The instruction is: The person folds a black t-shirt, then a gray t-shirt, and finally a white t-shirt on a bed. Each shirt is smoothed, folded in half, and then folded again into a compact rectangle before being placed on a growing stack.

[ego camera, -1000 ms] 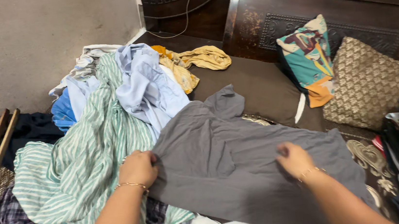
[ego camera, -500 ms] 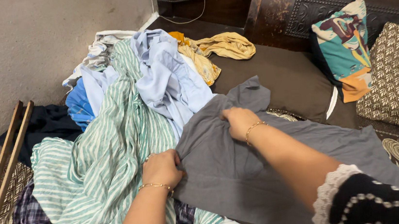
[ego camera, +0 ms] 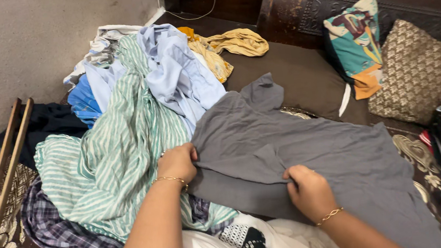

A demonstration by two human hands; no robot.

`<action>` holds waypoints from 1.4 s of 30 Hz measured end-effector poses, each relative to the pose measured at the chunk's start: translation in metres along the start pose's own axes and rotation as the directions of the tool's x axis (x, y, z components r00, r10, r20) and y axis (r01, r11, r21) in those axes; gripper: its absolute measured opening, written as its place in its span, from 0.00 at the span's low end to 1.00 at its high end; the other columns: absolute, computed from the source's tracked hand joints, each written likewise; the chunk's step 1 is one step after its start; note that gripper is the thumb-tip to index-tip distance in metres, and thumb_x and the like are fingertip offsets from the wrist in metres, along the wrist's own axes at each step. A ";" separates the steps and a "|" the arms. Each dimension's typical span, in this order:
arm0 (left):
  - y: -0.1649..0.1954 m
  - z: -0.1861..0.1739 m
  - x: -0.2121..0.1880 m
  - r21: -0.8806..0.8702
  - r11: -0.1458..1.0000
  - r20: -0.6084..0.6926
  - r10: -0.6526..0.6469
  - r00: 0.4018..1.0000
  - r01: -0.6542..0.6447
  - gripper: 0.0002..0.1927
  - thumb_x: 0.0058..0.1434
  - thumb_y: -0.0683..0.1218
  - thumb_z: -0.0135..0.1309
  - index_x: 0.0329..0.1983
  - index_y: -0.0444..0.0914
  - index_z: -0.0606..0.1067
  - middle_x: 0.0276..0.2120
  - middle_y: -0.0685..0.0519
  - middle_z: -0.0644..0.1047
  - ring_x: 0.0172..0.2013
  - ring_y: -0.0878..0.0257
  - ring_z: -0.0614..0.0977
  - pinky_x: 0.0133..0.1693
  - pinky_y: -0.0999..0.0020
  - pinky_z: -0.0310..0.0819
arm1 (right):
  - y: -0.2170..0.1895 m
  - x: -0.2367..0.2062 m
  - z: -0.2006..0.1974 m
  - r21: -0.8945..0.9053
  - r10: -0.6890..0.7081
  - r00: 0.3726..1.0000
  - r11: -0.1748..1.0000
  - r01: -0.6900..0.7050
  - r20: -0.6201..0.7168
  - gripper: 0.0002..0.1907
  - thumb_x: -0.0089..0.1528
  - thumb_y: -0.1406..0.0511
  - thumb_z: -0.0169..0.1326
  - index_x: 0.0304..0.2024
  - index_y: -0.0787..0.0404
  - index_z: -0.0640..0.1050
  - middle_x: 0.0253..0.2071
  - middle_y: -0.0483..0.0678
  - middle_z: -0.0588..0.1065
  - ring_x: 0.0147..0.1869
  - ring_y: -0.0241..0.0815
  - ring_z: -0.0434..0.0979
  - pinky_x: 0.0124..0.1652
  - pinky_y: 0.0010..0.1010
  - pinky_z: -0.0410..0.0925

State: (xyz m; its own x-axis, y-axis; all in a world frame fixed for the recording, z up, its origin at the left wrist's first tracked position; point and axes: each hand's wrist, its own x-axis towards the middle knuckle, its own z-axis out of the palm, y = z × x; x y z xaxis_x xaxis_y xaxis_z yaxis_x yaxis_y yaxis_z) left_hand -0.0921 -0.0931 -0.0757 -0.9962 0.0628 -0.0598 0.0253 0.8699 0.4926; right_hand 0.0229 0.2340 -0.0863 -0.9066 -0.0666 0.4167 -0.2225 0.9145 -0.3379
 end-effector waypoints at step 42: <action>0.132 0.074 -0.035 0.189 0.706 0.365 0.594 0.717 -0.682 0.20 0.56 0.53 0.59 0.51 0.45 0.78 0.57 0.49 0.75 0.61 0.50 0.71 0.58 0.49 0.65 | 0.119 -0.035 -0.050 -0.053 -0.051 0.825 0.994 0.098 0.563 0.28 0.64 0.59 0.55 0.65 0.59 0.69 0.71 0.58 0.62 0.71 0.60 0.61 0.65 0.44 0.56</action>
State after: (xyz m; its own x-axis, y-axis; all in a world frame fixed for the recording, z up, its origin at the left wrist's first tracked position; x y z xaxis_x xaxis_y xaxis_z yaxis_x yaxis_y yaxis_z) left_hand -0.0476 0.0559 -0.0725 -0.6687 0.7406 -0.0666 0.7132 0.6641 0.2241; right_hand 0.0464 0.3650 -0.0985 -0.9383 -0.3262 -0.1146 -0.2905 0.9236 -0.2502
